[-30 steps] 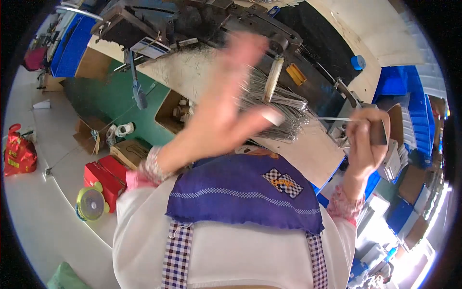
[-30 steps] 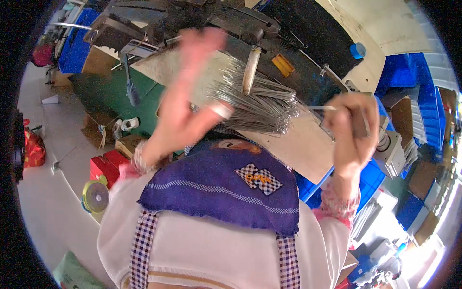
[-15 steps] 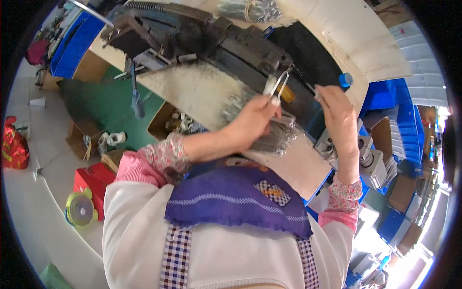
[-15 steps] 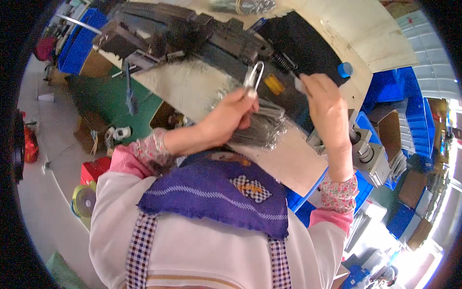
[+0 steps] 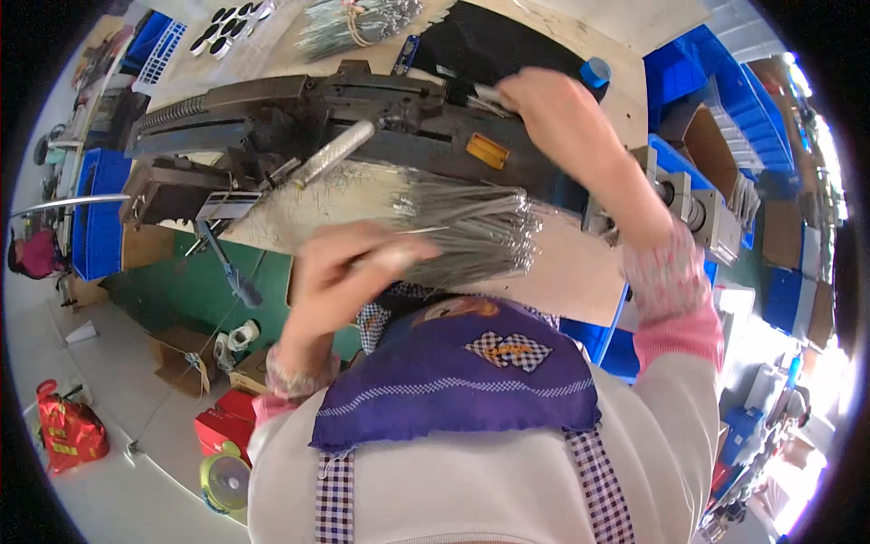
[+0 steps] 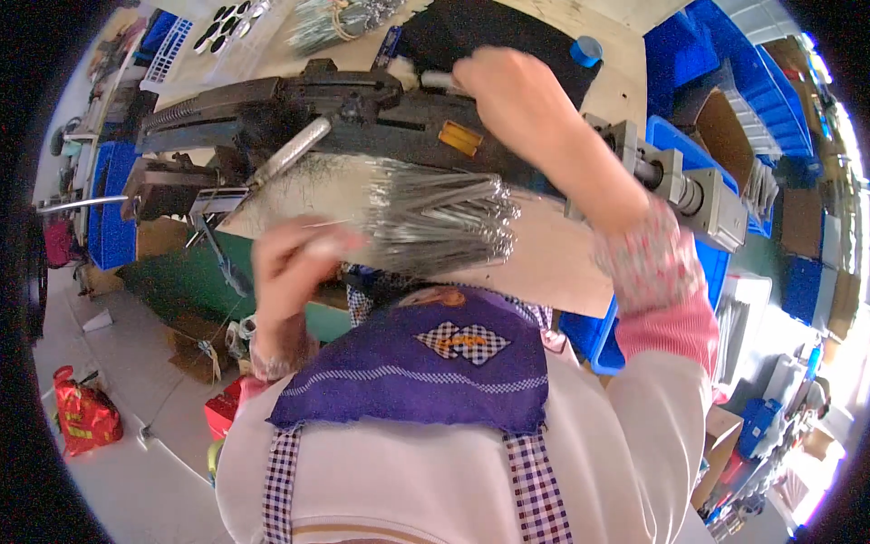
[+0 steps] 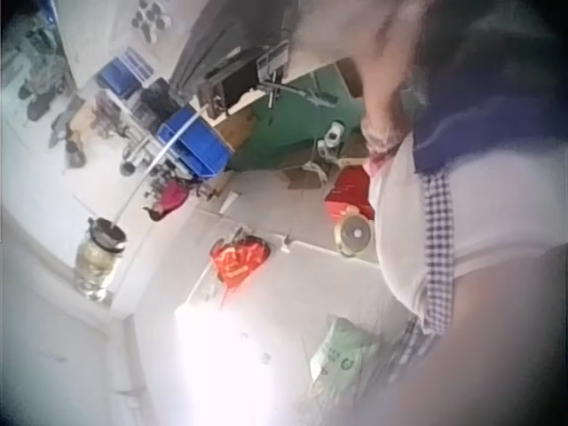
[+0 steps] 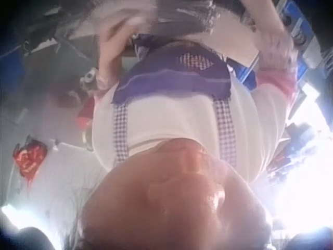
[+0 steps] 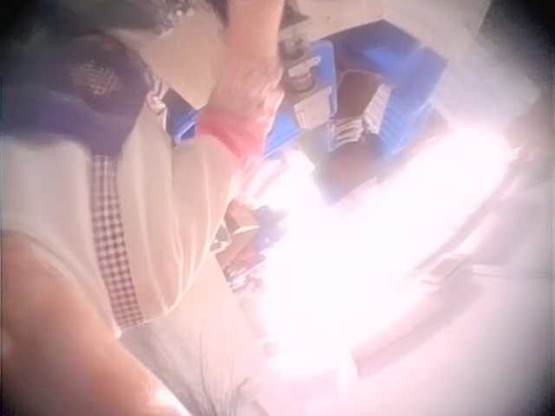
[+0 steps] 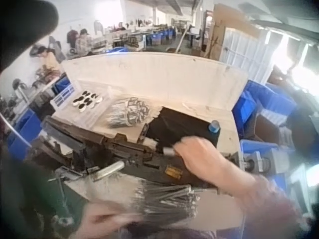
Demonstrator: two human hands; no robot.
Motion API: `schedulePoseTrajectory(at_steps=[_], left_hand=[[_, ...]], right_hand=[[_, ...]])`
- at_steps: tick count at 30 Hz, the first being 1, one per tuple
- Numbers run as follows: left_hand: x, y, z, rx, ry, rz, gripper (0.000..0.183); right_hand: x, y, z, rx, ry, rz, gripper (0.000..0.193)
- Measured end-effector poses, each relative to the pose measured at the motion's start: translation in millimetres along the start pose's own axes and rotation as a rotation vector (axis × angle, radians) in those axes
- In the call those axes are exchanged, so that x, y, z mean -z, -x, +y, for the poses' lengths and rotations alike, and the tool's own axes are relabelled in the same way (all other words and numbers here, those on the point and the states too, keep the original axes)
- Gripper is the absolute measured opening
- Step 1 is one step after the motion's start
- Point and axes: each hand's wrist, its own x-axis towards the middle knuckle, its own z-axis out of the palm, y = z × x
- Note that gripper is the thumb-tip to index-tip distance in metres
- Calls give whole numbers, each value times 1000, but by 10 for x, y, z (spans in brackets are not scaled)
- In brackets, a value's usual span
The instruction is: Manually assemble industrial brushes by inserting bristles into frames and applying small components.
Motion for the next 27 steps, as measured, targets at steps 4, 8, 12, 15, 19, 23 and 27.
schedulePoseTrajectory(at_steps=[4,8,12,15,19,23,27], left_hand=[[-634,-701,-507,40,-363,-331,24],[-961,-1159,-766,42,-379,-293,26],[-898,-1241,-635,48,-396,-314,24],[-704,-1173,-398,-198,-937,-259,16],[-448,-1045,-253,-532,-1247,-183,10],[-332,-795,-226,-607,-1015,138,24],[-586,-298,-295,131,-70,242,17]], right_hand=[[-127,-181,292,11,-54,29,23],[474,315,16,-228,-436,-83,19],[407,437,10,-119,-363,-101,18],[324,308,-89,-25,-363,-43,16],[163,218,-170,81,-411,111,16],[180,166,-249,-3,-533,163,13],[-93,-16,-144,-57,-618,139,17]])
